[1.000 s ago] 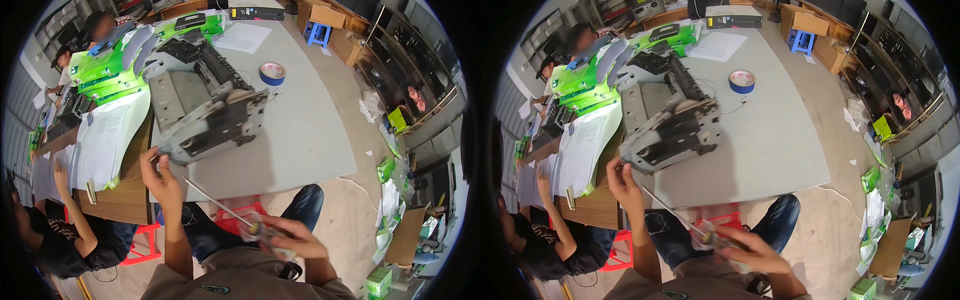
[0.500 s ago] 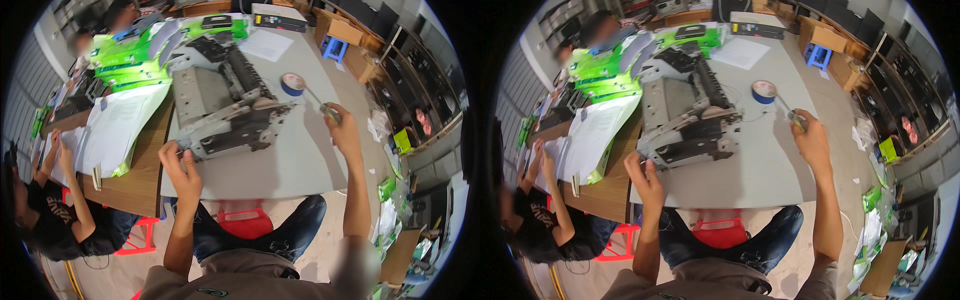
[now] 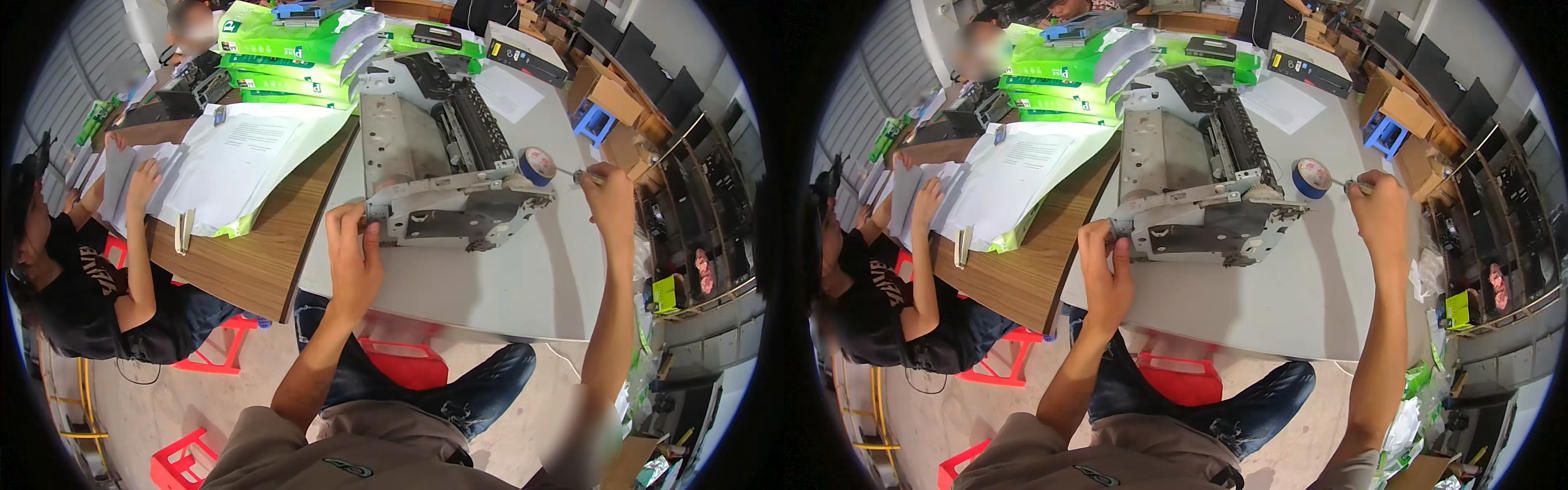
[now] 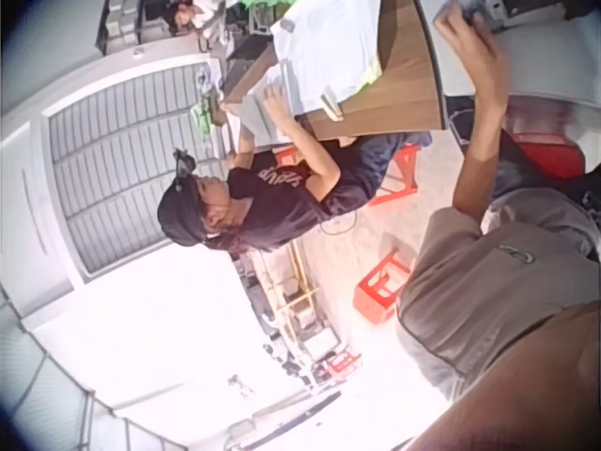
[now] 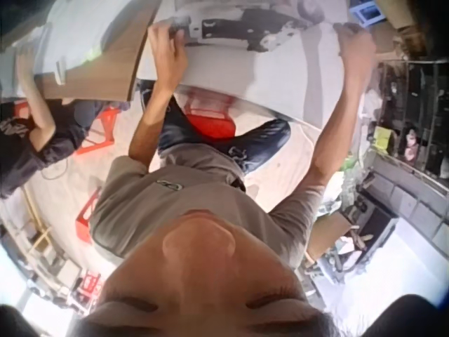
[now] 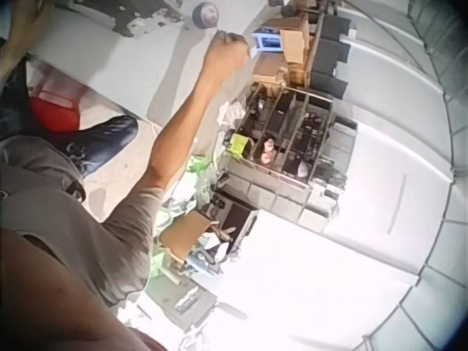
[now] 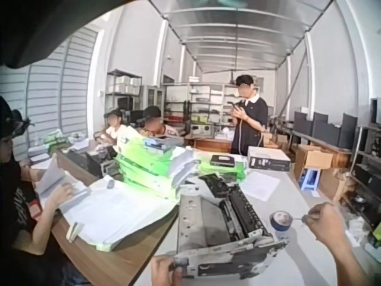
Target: The person disassembles an internal component of a large printer using a screwdriver, removing screws and detaching a wire while another person sorts papers nearby.
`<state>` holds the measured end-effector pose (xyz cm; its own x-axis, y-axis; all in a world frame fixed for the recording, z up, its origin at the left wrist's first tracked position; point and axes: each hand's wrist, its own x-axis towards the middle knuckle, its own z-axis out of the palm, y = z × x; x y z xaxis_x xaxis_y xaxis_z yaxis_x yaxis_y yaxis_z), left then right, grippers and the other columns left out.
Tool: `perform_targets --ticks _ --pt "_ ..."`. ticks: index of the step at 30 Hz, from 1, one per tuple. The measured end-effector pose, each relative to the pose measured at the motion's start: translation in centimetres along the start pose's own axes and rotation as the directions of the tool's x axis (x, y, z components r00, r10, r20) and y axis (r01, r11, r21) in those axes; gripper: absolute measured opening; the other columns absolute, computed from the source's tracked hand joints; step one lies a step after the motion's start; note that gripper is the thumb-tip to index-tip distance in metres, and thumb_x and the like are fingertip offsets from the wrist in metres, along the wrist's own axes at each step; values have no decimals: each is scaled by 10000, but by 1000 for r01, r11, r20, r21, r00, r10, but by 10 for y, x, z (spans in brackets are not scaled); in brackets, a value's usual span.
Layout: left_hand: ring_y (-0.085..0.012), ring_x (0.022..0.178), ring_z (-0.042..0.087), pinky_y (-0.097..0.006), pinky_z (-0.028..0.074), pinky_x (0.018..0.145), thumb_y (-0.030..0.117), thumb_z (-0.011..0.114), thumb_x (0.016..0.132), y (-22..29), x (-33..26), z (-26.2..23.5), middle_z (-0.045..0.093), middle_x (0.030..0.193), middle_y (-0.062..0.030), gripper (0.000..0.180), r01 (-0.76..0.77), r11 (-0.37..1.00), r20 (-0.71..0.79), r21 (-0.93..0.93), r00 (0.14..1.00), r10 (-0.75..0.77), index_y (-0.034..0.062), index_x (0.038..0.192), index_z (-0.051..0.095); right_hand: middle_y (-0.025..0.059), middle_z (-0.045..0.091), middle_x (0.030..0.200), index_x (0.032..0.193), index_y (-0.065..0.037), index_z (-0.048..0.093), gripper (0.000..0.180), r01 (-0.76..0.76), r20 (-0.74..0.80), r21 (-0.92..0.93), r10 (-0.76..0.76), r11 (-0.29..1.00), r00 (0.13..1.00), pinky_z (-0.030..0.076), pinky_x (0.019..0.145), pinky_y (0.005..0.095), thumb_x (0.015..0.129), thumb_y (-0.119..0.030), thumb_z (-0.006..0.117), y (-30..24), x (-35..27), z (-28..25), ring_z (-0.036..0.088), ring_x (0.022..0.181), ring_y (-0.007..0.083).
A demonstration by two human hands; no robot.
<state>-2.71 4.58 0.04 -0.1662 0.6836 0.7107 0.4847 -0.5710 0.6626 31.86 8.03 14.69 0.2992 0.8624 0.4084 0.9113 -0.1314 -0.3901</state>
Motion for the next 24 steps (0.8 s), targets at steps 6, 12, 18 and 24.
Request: perform_targets --ticks 6,12,18,24 --pt "-274 976 558 -354 498 840 97 549 1008 -5 -7 1 507 1104 -161 241 8 999 34 39 999 -9 -29 1212 523 138 683 746 1074 57 692 297 -117 -126 160 138 980 982 460 405 312 868 -157 693 9 -45 -37 573 429 157" --pt "-244 1025 561 -349 513 884 143 569 1010 2 -12 -2 496 1139 -146 310 65 998 58 -1 996 -65 -28 1262 513 73 659 874 1065 30 692 263 -98 -167 533 218 840 961 387 379 243 887 -161 722 21 -120 -66 484 449 70" --pt "-323 1061 554 -401 522 875 74 645 937 27 -26 11 460 1233 -192 432 134 971 54 -197 991 -126 -30 1319 473 98 633 1080 1097 3 684 311 -3 -324 507 194 862 926 320 370 182 891 -227 717 35 -215 -108 451 483 30" --pt "-296 1104 575 -378 532 882 62 609 951 56 -92 7 477 1259 -179 489 64 997 8 -36 998 -64 -13 1396 421 182 567 1028 1072 29 648 396 -52 -87 647 141 760 986 359 330 183 863 -299 725 25 -254 -112 490 510 84"
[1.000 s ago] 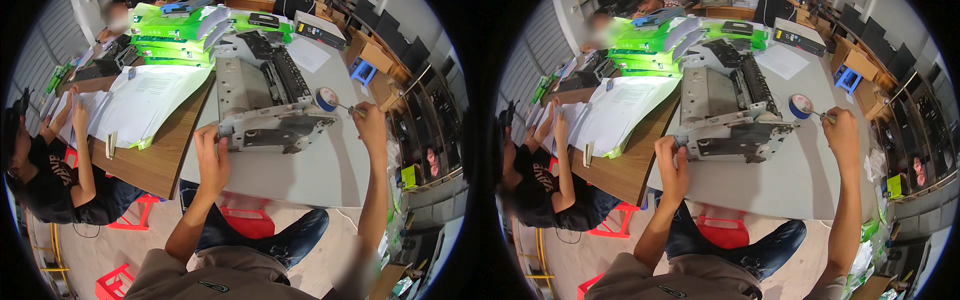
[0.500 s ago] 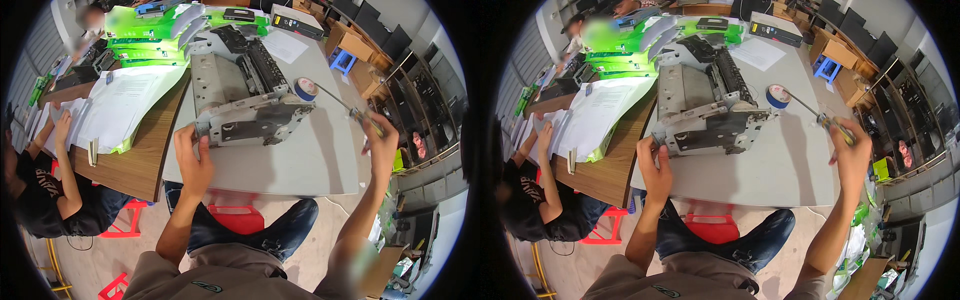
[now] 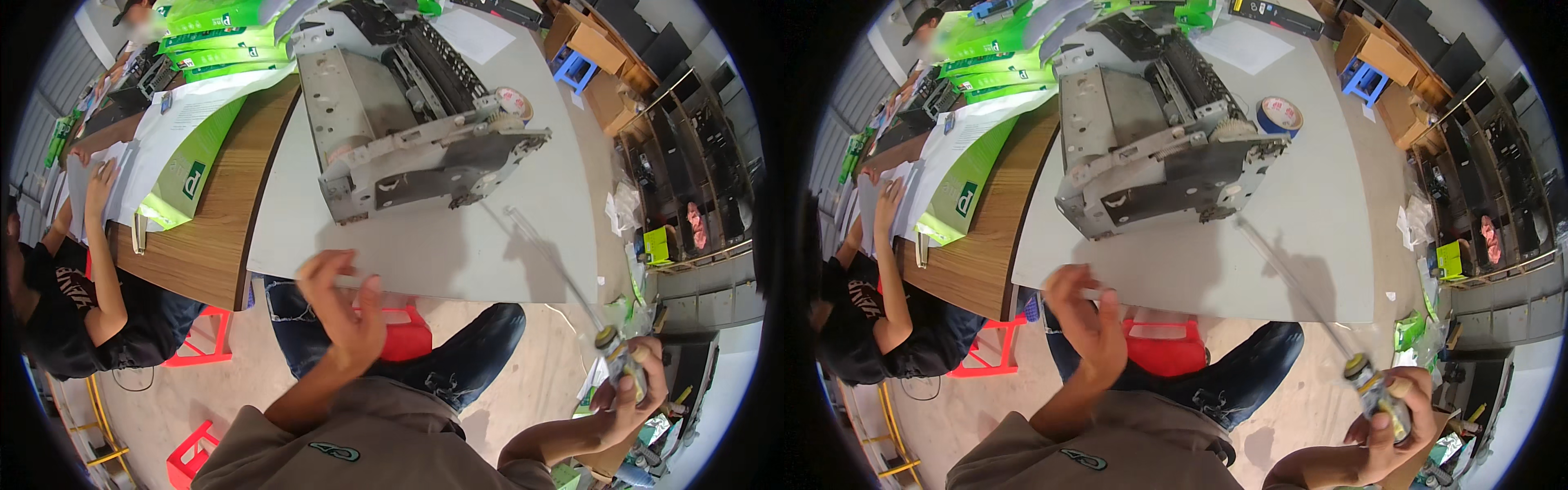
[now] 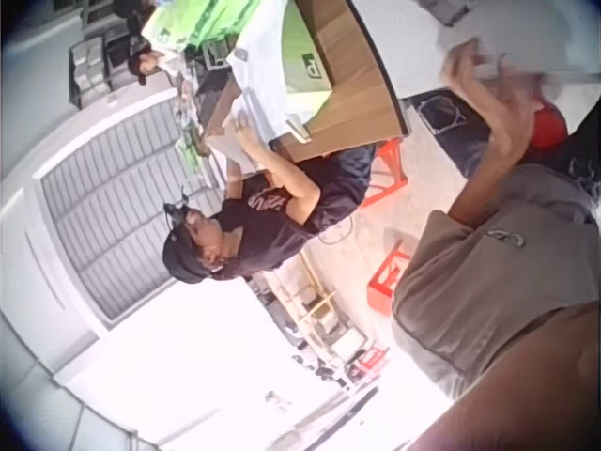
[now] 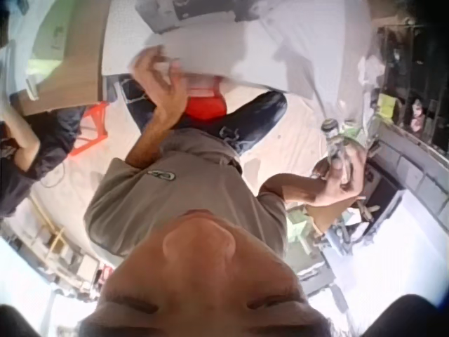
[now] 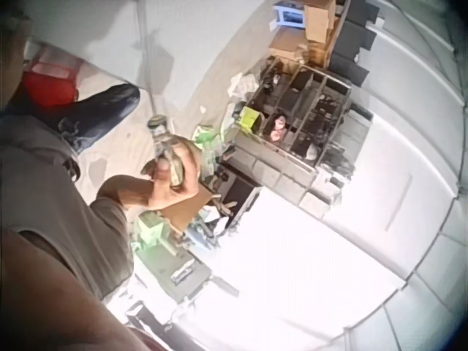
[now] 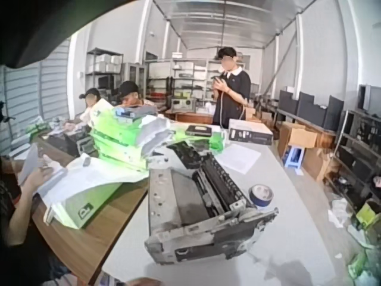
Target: The person disassembles an internal component of a large printer using a screwdriver, removing screws and detaching a wire while another person sorts papers nearby.
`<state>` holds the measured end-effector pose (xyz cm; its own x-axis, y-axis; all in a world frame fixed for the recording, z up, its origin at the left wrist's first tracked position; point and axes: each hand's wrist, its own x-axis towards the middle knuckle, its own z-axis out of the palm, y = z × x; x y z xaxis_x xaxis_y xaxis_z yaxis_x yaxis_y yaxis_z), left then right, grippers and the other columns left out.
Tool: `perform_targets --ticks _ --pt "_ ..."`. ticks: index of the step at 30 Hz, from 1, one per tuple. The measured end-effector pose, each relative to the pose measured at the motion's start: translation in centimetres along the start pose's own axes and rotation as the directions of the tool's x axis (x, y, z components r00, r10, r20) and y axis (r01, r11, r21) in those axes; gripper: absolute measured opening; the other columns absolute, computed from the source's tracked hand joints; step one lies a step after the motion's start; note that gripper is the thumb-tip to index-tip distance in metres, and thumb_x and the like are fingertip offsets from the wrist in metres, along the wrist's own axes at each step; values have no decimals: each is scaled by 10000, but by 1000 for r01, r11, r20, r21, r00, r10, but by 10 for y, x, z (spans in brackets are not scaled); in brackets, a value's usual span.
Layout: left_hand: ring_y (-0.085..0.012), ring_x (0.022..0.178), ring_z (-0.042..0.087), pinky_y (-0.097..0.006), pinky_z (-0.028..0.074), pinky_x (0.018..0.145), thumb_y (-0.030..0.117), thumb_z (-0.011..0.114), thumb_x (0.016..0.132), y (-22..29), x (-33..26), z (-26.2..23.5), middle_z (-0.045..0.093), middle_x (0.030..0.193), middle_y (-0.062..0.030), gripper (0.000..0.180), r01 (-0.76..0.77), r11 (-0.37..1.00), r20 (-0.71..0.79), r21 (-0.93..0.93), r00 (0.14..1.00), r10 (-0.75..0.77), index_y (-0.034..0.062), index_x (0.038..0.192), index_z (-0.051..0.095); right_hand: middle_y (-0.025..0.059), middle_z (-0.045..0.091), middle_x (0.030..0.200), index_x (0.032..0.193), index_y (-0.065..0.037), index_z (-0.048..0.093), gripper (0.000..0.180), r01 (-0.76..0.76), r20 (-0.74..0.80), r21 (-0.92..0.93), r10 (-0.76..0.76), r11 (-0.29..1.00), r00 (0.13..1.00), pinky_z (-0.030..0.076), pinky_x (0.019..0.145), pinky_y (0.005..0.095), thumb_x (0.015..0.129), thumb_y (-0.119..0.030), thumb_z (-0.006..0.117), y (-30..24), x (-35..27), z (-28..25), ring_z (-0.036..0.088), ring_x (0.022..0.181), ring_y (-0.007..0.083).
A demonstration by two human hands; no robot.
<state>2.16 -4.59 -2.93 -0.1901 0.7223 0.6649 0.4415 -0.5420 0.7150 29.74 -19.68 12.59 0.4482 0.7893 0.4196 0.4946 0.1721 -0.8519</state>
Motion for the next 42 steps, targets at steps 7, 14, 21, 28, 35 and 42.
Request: perform_targets --ticks 7,14,21,28,35,42 --pt "-218 967 643 -351 538 854 267 573 1024 26 34 31 598 1238 -169 500 740 241 662 -628 671 -333 -37 1403 460 189 582 961 1022 70 647 419 -178 141 162 156 971 978 378 323 193 853 -299 750 28 -17 21 480 455 82" --pt "-175 899 656 -315 552 801 160 628 992 5 26 37 667 1090 -114 289 752 335 664 -567 658 -355 -27 1212 622 195 584 947 1017 77 649 384 -268 139 256 239 929 961 386 301 196 854 -255 750 52 -26 42 475 420 80" --pt "-179 868 669 -305 567 771 182 660 974 3 30 29 667 982 -88 245 813 132 701 -567 561 -440 -12 1122 648 217 544 968 1033 118 601 414 -274 173 392 222 878 960 320 275 174 876 -250 709 67 -35 39 387 368 50" --pt "-138 826 615 -227 524 705 315 662 939 -2 22 26 614 999 -55 298 794 -65 749 -604 538 -387 58 1067 584 209 524 934 1021 126 587 415 -239 178 418 179 877 968 317 269 174 888 -250 701 65 -40 42 379 354 55" --pt "-157 846 617 -239 538 690 286 743 873 -5 17 28 604 975 -51 301 756 -142 750 -639 572 -333 69 1025 602 223 515 932 1009 133 580 425 -230 192 407 164 884 968 324 276 175 886 -254 706 65 -41 39 379 352 57" --pt "-183 827 600 -250 533 638 284 788 828 -2 20 22 570 950 -46 313 761 13 712 -649 613 -341 86 985 603 246 583 925 985 84 645 451 -280 215 284 224 917 951 400 336 196 853 -329 772 58 -41 31 523 454 113"
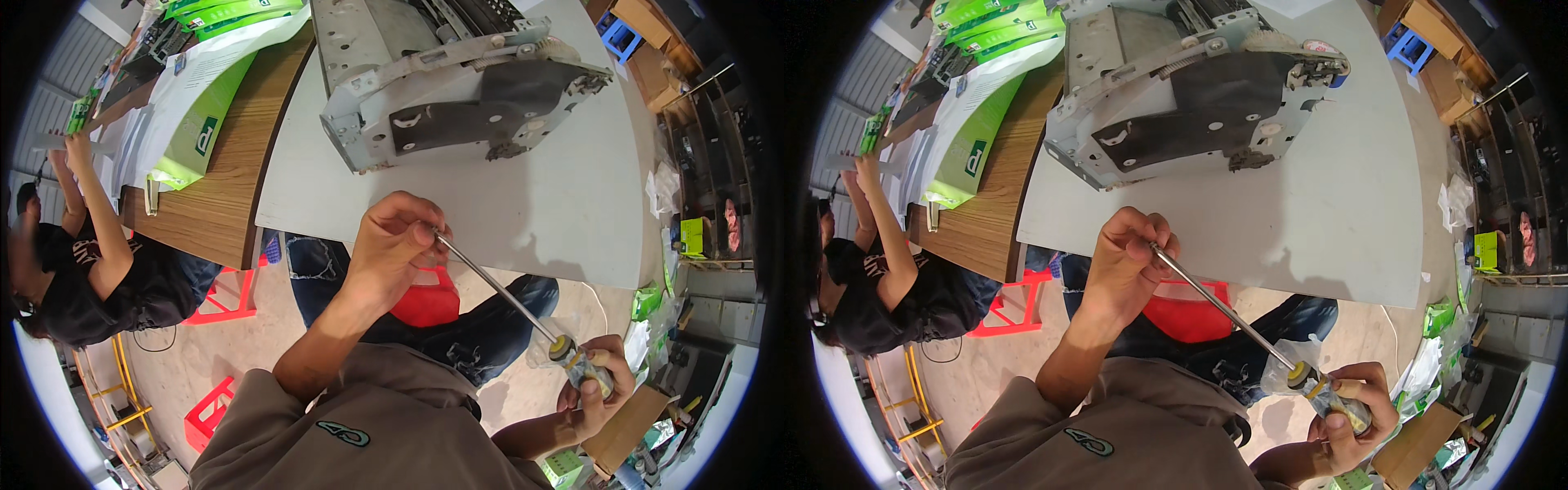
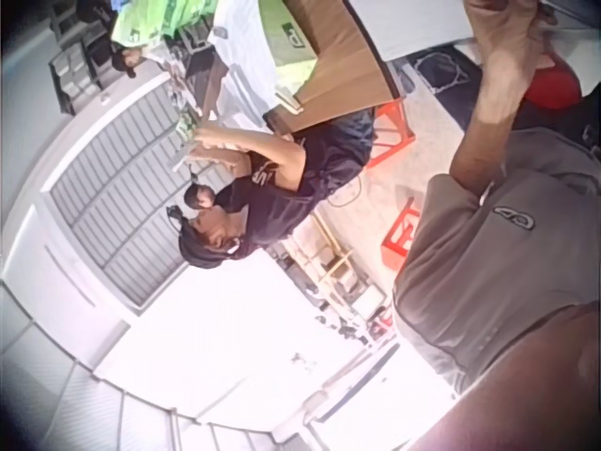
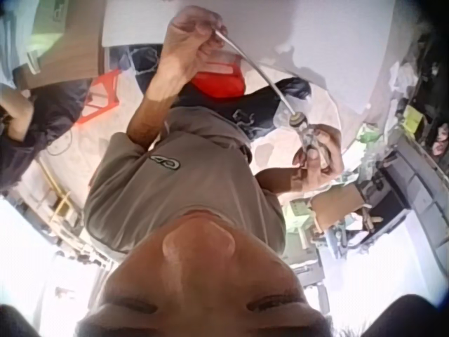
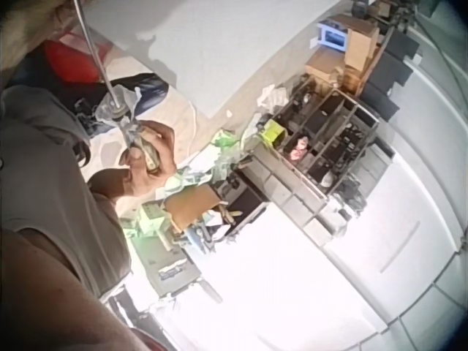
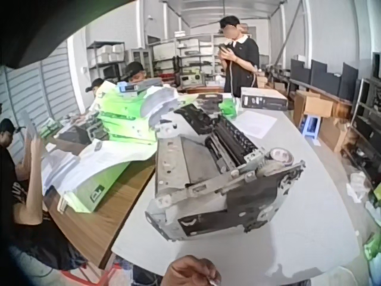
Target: The person disassembles an internal component of a large printer using a screwdriver, removing screws and detaching a wire while another person sorts papers nearby.
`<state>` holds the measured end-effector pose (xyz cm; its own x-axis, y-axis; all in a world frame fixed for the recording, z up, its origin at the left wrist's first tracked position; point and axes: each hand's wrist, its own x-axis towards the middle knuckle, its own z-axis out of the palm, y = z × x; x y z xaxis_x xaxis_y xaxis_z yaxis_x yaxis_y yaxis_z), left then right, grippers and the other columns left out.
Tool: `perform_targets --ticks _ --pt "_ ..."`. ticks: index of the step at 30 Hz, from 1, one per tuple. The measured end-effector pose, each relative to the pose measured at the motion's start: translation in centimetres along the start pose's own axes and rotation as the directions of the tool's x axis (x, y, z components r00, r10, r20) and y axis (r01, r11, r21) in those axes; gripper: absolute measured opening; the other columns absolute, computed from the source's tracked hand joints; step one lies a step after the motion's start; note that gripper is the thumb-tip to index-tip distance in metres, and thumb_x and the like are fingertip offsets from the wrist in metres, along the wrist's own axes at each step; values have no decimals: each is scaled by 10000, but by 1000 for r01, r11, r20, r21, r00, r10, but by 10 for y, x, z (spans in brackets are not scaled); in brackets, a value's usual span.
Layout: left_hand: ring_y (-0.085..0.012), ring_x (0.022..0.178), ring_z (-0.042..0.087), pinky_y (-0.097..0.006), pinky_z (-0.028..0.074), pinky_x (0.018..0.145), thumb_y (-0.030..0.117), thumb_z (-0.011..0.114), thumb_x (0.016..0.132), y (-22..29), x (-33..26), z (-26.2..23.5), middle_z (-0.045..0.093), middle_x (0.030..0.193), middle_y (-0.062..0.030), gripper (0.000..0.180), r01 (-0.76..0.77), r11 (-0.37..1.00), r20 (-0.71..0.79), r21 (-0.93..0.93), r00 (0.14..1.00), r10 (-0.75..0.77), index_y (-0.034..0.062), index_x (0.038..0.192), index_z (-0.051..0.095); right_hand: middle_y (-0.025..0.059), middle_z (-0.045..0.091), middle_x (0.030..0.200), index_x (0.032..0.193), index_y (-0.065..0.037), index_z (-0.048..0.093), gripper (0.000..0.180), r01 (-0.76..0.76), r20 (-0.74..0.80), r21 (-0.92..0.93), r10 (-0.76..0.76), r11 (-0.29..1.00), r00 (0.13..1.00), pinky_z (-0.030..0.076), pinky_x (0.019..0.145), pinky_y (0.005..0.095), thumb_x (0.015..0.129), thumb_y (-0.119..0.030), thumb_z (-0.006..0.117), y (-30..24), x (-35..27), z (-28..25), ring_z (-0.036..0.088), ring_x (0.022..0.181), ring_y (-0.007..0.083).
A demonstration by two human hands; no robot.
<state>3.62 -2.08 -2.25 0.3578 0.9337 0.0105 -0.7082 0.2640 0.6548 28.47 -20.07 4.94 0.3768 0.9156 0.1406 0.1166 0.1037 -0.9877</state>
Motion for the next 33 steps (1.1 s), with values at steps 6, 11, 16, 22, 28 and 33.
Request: perform_targets --ticks 6,11,16,22,28,33 --pt "-204 834 610 -254 525 638 267 785 846 4 -3 -4 576 947 -59 297 -25 988 18 151 1000 22 77 980 601 240 599 939 980 59 660 398 10 81 -223 8 975 997 461 418 220 850 -296 782 -8 -6 -4 595 538 152" --pt "-165 807 543 -236 457 617 314 760 872 12 -2 -5 535 918 -28 288 -25 993 35 116 999 21 97 977 602 256 599 977 977 21 679 344 117 109 -214 -95 970 989 576 716 353 724 -144 844 10 -23 8 665 844 277" --pt "-129 866 463 -242 411 709 410 735 874 15 -7 2 474 922 26 313 15 999 11 -44 1000 -15 139 965 607 264 593 1022 1031 27 648 352 87 109 -102 -76 991 991 567 648 315 754 -112 816 31 -33 33 659 755 247" --pt "-116 904 472 -239 432 778 431 682 909 14 -5 12 486 941 51 307 33 981 50 -193 998 -24 164 1041 609 231 622 1017 1223 83 516 507 -326 126 286 302 901 945 509 501 257 862 -187 748 38 -55 52 647 634 186" --pt "-92 877 482 -224 445 753 426 590 974 15 -5 31 507 955 48 290 66 967 -58 -245 995 -82 151 1061 617 245 642 885 1287 84 435 598 -344 136 360 316 867 939 415 355 251 938 -346 662 43 -61 80 535 388 165" --pt "-55 801 481 -202 443 680 395 525 1027 19 -5 41 514 950 51 267 45 974 -166 -223 983 -83 149 1104 592 267 625 1095 1350 67 403 581 -422 241 427 349 800 906 535 450 284 968 -300 640 51 -69 78 697 801 277"
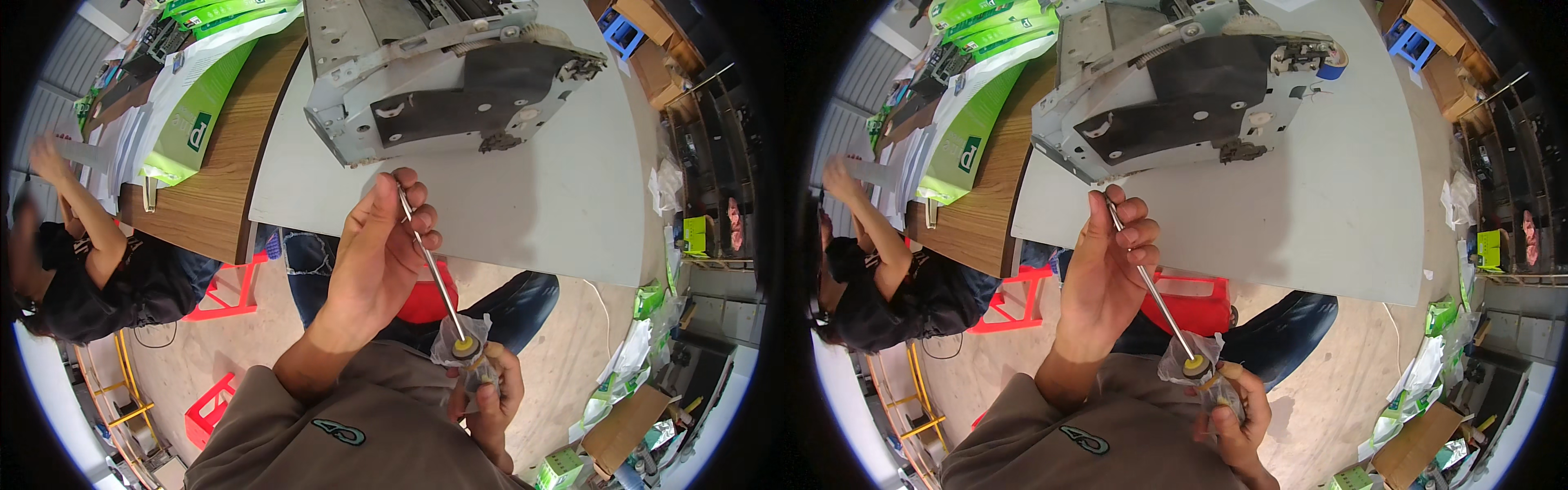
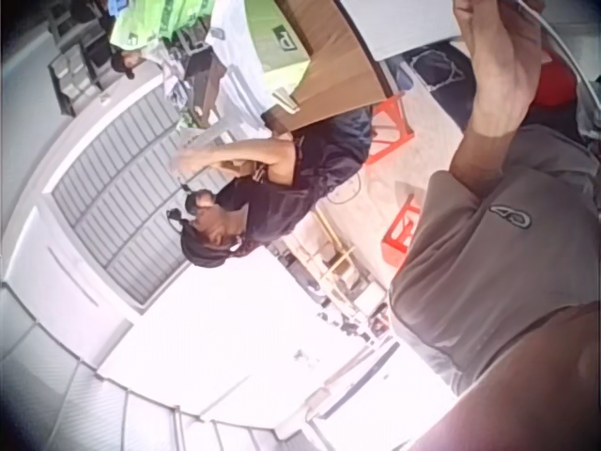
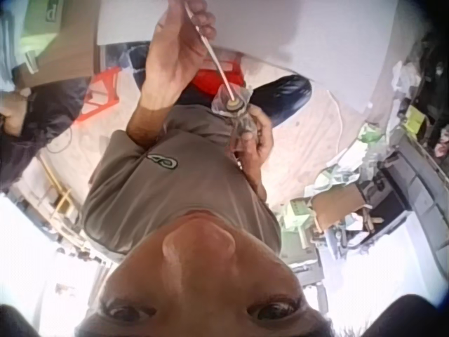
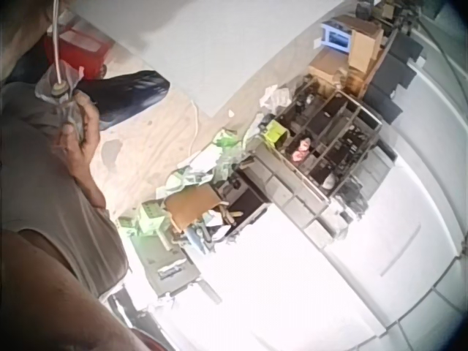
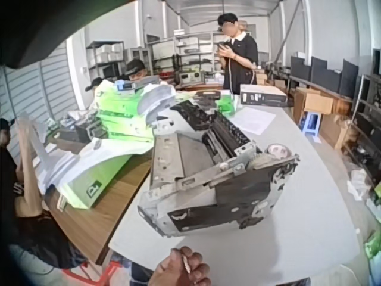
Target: The person disassembles an internal component of a large printer using a screwdriver, removing screws and detaching a wire while another person sorts papers nearby.
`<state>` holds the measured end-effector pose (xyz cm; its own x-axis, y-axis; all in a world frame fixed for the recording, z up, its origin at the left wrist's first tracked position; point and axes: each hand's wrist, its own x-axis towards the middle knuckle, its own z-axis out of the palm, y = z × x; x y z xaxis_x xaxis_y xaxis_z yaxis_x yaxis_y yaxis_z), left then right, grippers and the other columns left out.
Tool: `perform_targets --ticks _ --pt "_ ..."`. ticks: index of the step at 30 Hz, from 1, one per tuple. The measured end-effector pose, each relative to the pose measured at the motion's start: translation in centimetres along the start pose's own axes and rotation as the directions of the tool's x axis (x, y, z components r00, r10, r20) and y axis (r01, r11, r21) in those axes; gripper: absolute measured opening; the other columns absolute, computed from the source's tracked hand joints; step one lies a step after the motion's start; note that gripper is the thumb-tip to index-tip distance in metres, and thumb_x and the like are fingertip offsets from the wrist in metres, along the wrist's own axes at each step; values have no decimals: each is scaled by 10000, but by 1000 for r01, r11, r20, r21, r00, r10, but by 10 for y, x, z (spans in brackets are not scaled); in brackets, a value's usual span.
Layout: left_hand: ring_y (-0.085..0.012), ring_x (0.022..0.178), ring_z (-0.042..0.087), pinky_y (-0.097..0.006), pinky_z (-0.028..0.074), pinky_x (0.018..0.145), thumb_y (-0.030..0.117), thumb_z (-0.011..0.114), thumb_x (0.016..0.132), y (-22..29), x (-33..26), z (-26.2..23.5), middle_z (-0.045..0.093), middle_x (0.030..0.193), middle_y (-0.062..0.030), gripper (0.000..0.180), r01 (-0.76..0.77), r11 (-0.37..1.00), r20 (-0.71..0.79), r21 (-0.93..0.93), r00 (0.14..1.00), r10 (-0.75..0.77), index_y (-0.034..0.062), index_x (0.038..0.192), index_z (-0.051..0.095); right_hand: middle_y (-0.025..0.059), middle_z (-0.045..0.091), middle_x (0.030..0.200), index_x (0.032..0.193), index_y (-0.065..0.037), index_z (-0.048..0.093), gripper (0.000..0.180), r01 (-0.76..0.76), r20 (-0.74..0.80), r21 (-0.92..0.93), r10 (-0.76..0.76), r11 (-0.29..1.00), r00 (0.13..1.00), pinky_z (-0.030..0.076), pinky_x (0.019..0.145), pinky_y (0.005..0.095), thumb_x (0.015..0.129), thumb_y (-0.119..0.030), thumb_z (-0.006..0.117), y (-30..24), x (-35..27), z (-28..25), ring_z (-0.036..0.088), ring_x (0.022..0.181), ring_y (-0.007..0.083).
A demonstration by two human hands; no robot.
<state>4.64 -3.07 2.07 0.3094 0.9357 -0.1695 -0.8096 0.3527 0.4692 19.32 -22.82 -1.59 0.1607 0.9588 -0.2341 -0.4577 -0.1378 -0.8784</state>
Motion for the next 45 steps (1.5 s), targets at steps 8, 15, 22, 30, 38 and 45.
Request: perform_targets --ticks 8,15,22,30,38,45 --pt "-55 750 470 -220 417 632 341 478 1066 1 -2 2 512 936 40 249 2 1000 29 -31 1000 -1 114 1133 555 233 622 937 1334 37 392 632 -205 9 245 209 948 978 398 349 237 989 -463 564 -8 7 15 436 413 105" --pt "-59 714 438 -212 362 581 326 448 1080 2 -3 -7 504 911 27 258 -41 996 57 -79 997 46 94 1142 544 263 598 1059 1403 -3 310 738 -98 131 232 69 968 989 447 475 275 901 -342 732 17 8 1 553 550 157" --pt "-53 701 391 -189 337 564 311 451 1079 7 -6 -20 491 909 38 244 -111 989 36 -97 993 115 95 1146 544 172 514 1169 1340 -13 329 783 6 -85 -323 -35 947 996 470 546 273 760 -117 845 15 8 14 556 667 134" --pt "-32 694 393 -178 326 530 284 488 1068 10 -1 -30 483 891 42 250 -143 990 -124 2 982 142 58 1161 537 155 608 948 1335 -78 352 666 -370 183 270 330 889 926 434 474 255 838 -189 782 14 18 24 497 532 118" --pt "-122 833 570 -312 500 716 215 487 1060 5 3 -40 592 1005 -31 350 -106 980 -105 166 987 124 -19 1312 550 194 591 942 1315 -56 342 595 -290 27 91 289 953 957 445 460 267 872 -127 733 14 11 43 520 529 133" --pt "-199 771 658 -322 563 638 140 444 1047 -6 17 -49 592 974 -130 278 -220 963 -40 156 973 229 -60 1224 522 203 571 925 1377 -45 310 709 -183 -78 -18 181 983 980 359 364 234 877 -277 756 21 12 56 434 435 105"
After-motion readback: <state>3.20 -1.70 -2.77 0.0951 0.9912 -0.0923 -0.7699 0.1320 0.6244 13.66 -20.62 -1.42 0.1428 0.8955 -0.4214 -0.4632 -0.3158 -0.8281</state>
